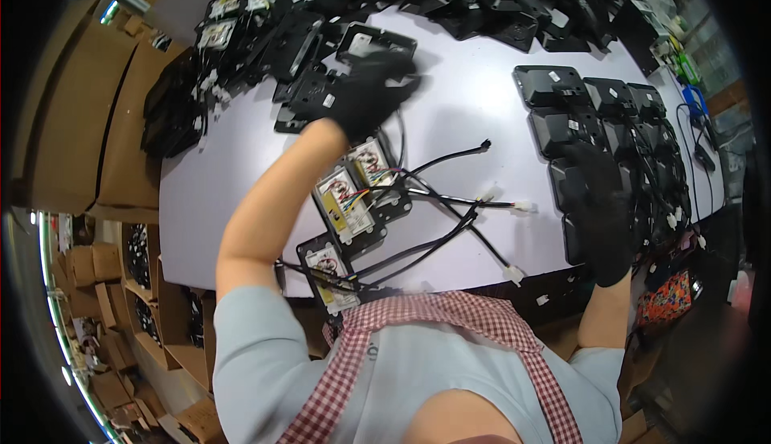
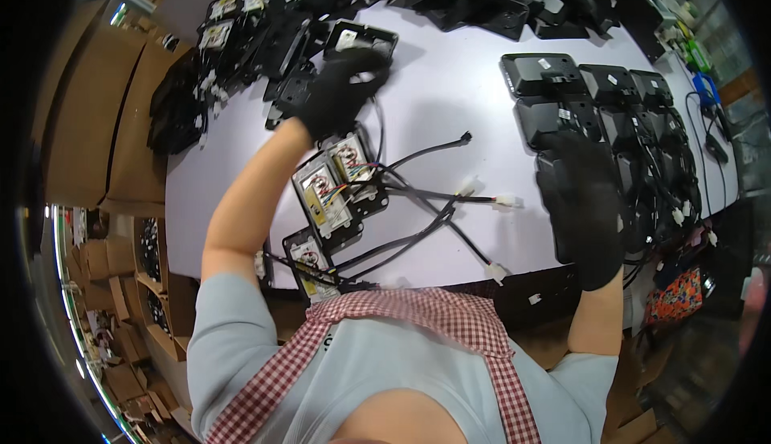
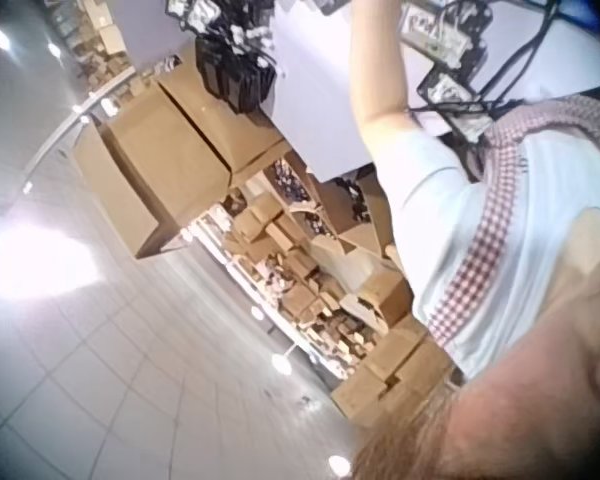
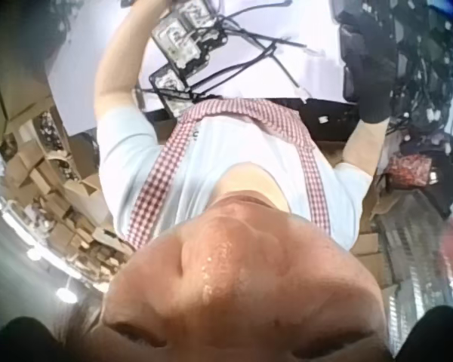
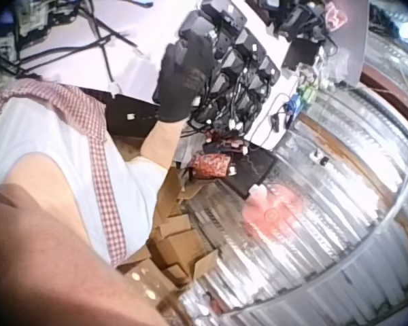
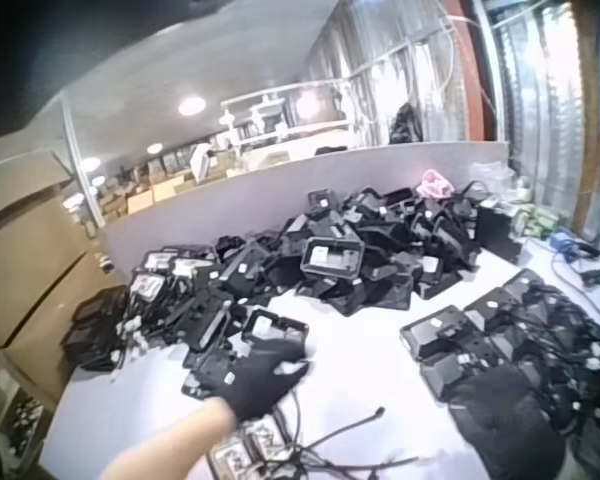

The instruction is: The person assembles electronic display modules by hand, connecting internal wiring to circuit boards and fitting the components into plastic housings.

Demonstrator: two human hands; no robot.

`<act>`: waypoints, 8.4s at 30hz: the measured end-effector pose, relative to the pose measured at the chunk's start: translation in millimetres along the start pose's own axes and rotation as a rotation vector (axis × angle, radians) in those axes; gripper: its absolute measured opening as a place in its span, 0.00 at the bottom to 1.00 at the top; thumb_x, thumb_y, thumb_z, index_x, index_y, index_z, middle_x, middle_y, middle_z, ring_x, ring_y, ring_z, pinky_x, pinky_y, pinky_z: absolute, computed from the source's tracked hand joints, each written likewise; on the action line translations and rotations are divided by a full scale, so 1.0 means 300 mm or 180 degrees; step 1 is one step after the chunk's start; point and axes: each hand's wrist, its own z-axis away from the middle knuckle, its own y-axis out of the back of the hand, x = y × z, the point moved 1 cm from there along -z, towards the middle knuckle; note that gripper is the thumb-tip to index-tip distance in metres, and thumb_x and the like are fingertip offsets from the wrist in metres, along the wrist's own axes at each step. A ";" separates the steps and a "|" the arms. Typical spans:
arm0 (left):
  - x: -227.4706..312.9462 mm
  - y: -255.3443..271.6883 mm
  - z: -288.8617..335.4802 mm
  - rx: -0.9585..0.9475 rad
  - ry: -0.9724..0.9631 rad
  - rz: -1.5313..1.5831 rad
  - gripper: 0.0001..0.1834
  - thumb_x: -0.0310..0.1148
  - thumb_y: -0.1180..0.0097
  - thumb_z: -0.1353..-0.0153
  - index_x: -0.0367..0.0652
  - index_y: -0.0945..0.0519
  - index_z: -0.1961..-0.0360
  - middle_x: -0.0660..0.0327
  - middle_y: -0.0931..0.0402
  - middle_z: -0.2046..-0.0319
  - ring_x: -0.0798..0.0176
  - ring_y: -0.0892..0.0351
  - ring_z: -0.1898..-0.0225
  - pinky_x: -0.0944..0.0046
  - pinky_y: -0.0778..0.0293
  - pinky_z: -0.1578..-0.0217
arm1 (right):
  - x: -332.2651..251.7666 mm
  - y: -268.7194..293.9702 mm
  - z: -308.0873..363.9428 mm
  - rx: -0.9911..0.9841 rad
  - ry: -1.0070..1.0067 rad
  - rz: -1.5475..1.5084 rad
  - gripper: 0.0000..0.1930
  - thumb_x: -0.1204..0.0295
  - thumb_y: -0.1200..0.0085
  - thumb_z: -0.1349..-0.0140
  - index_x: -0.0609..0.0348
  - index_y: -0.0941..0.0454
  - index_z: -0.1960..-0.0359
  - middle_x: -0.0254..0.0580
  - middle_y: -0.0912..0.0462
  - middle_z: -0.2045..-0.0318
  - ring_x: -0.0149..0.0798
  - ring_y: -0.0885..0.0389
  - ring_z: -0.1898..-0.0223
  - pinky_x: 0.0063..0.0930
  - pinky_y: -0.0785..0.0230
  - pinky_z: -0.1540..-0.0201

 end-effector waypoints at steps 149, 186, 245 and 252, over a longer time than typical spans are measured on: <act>-1.111 1.603 0.854 0.0809 0.4735 -0.1820 0.48 0.72 0.43 0.50 0.28 0.16 0.57 0.46 0.15 0.64 0.50 0.15 0.62 0.52 0.23 0.63 | -1.706 -1.354 -1.112 -0.2518 0.1146 -0.4401 0.24 0.66 0.44 0.35 0.64 0.28 0.40 0.46 0.22 0.46 0.37 0.24 0.47 0.30 0.29 0.44; -1.126 1.345 1.163 0.1632 0.2367 0.2348 0.34 0.25 0.42 0.46 0.41 0.33 0.35 0.54 0.25 0.42 0.54 0.25 0.43 0.60 0.29 0.41 | -1.154 -0.822 -0.695 -0.1257 0.2558 -0.2449 0.33 0.57 0.37 0.40 0.55 0.31 0.35 0.56 0.32 0.35 0.52 0.29 0.36 0.41 0.32 0.38; -0.086 0.994 1.035 0.2682 0.1931 0.3283 0.26 0.41 0.56 0.27 0.42 0.32 0.33 0.52 0.31 0.35 0.50 0.30 0.36 0.48 0.34 0.35 | -1.397 -0.960 -0.045 -0.0271 0.3958 -0.2345 0.30 0.49 0.38 0.49 0.45 0.21 0.45 0.47 0.20 0.46 0.50 0.26 0.40 0.56 0.43 0.33; 0.078 0.906 1.309 0.3408 0.2739 0.2875 0.27 0.35 0.49 0.30 0.49 0.33 0.31 0.59 0.29 0.37 0.55 0.28 0.38 0.53 0.30 0.38 | -1.280 -1.037 -0.150 -0.0394 0.4142 -0.2085 0.15 0.58 0.38 0.54 0.48 0.18 0.66 0.38 0.20 0.69 0.48 0.21 0.55 0.49 0.34 0.45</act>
